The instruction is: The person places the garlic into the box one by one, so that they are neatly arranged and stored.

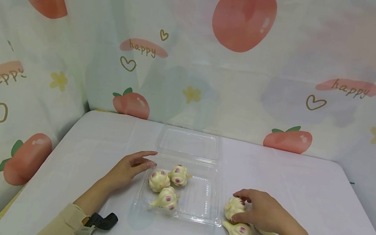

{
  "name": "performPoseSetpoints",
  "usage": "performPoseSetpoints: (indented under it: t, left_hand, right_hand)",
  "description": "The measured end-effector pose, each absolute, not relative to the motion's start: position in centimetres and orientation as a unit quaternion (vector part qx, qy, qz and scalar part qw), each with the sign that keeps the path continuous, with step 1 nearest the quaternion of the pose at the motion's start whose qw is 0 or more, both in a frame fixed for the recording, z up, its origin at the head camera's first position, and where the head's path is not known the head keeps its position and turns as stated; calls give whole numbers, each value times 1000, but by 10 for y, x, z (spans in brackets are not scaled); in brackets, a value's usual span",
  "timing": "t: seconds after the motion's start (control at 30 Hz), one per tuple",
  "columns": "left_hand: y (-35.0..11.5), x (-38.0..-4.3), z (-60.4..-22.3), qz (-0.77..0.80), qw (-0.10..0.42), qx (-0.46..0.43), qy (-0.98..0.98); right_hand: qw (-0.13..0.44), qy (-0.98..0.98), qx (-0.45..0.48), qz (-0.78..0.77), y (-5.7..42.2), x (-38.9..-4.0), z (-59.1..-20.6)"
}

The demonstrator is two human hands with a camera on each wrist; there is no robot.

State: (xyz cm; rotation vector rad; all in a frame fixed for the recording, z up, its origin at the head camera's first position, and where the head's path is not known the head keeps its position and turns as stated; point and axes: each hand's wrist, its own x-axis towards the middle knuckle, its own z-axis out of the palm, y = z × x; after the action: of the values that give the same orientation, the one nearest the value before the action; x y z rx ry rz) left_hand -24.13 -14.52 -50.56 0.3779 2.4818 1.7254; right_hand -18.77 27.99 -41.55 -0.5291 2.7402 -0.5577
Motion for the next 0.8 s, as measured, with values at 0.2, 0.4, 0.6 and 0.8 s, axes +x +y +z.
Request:
performPoseSetpoints:
  t: [0.2,0.4,0.6,0.8]
  left_hand:
    - [-145,-242,-506,567,48,125,813]
    - [-145,-242,-507,566,47,123,814]
    - [-145,-241,-506,561,44,120,818]
    - [-145,-242,-507,561,41,124,817]
  right_hand:
    - [149,952,-179,-197,280,-189,-415]
    - [134,952,-181,-205,280,-189,-414]
    - [116,954,-180,-211,280,-188,-412]
    - [122,954,-165,-217,281,-189,-407]
